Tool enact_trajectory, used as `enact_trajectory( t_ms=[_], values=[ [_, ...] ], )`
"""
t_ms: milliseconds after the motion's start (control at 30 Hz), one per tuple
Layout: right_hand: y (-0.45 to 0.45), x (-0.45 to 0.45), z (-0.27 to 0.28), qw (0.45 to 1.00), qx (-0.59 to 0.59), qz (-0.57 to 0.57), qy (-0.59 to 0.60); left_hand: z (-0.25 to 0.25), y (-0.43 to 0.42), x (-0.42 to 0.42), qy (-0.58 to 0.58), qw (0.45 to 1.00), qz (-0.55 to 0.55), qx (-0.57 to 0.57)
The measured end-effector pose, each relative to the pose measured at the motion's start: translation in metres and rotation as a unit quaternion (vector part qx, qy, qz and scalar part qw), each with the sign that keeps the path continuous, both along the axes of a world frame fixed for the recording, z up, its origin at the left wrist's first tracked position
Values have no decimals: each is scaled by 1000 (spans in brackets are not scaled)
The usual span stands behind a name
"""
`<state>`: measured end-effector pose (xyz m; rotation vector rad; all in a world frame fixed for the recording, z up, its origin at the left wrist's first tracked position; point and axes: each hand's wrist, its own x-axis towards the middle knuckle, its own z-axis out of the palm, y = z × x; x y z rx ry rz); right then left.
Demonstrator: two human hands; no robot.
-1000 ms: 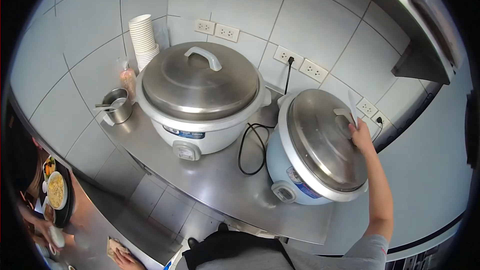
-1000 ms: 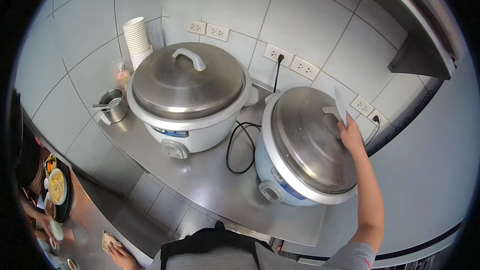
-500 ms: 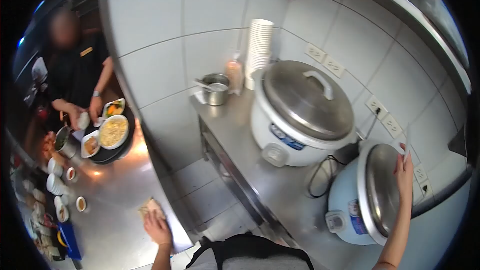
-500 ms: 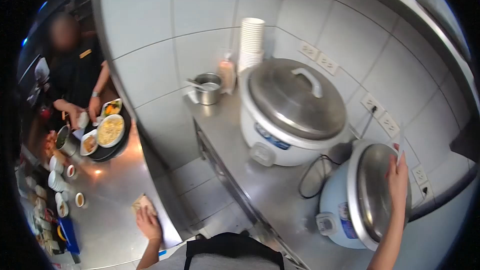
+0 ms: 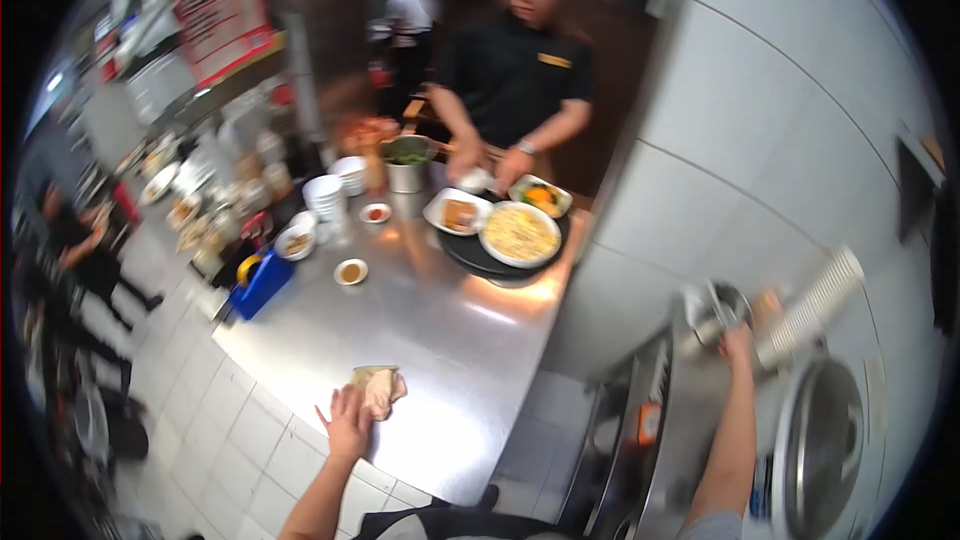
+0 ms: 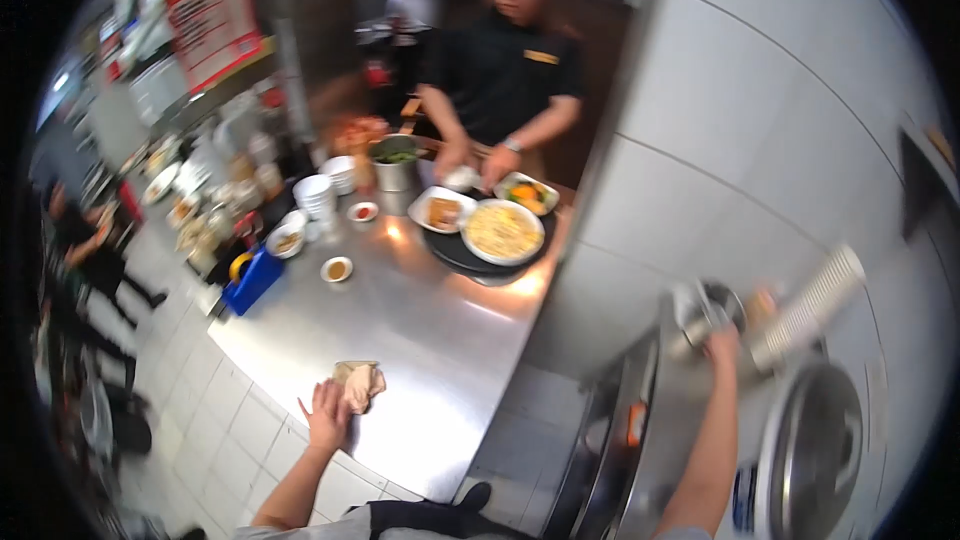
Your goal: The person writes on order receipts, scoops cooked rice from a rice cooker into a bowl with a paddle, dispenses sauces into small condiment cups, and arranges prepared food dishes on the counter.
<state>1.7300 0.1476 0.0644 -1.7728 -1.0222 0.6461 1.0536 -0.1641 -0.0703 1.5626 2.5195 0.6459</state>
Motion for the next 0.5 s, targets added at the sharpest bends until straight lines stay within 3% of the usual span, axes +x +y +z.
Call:
enact_trajectory(
  t_ms=[33,67,100,133,167,200,233,267,333,400,467,500],
  values=[
    [55,60,-51,997,29,7,-75,6,-21,-8,-10,999,42,8],
    [79,84,-70,995,54,23,-77,17,-44,-16,-15,996,88,18],
    [90,85,-65,998,-28,39,-29,18,-71,-24,1,993,114,-1],
    [118,112,-97,995,-30,33,-87,15,-100,-32,6,987,159,-14],
    [100,75,-68,998,-53,17,-41,10,-130,-35,6,980,196,-30],
    [113,87,-78,992,-106,10,-75,5,-159,-37,2,973,226,-47],
    [160,153,-128,980,-129,10,-151,1,-185,-36,-22,956,281,-78],
    [121,95,-77,981,-168,-21,-91,-11,-213,-36,-58,936,331,-103],
    [120,82,-63,981,-183,-18,-64,-33,-261,-33,-131,890,413,-146],
    [101,44,-32,938,-224,3,-264,-57,-305,-25,-187,840,454,-230],
    [38,-57,22,852,-236,-7,-468,-71,-338,-24,-259,784,447,-345],
    [6,-105,42,837,-189,-14,-514,-105,-362,-37,-286,777,380,-412]
  ],
)
